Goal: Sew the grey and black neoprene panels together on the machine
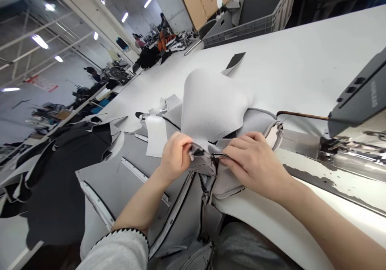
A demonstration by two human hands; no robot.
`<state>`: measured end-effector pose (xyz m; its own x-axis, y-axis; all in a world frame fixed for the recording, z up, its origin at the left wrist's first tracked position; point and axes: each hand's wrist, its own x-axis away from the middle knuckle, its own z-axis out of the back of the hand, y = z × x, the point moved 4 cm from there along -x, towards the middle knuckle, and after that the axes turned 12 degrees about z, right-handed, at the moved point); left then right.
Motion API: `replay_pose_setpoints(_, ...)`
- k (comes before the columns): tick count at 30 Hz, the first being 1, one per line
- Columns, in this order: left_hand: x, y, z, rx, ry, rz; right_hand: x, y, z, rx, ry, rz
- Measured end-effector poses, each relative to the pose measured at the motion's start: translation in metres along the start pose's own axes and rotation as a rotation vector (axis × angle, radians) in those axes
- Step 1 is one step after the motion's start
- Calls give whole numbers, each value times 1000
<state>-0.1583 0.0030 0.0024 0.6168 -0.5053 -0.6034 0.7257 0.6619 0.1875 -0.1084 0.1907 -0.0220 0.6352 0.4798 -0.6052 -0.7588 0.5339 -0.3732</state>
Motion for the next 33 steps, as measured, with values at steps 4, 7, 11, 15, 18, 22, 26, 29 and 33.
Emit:
replay_pose_setpoints(4, -4, -2, -12, 19, -185, 258, 9, 8, 2, -130, 66, -85)
replay_pose_setpoints(7, -5, -1, -22, 64, -267, 307, 17, 15, -1, -214, 60, -156)
replay_pose_setpoints(11, -5, -2, -28, 80, -328, 351, 20, 19, -4, -281, 51, -211)
replay_pose_setpoints(15, -4, -3, -29, 103, -322, 349, 21, 22, -6, -342, 57, -239)
replay_pose_setpoints(18, -4, -4, -30, 106, -312, 335, 22, 22, -7, -357, 61, -255)
replay_pose_setpoints(22, -3, -1, -28, 104, -299, 320, 22, 22, -7, -360, 59, -262)
replay_pose_setpoints(26, -1, -7, -38, 95, -284, 318, 24, 24, -8, -285, 69, -245)
replay_pose_setpoints(29, -8, -30, -63, 14, -271, 366, 34, 25, -2, -10, 222, -232)
replay_pose_setpoints(33, -39, -68, -99, -148, -212, 439, 55, 13, -10, 233, 278, -151)
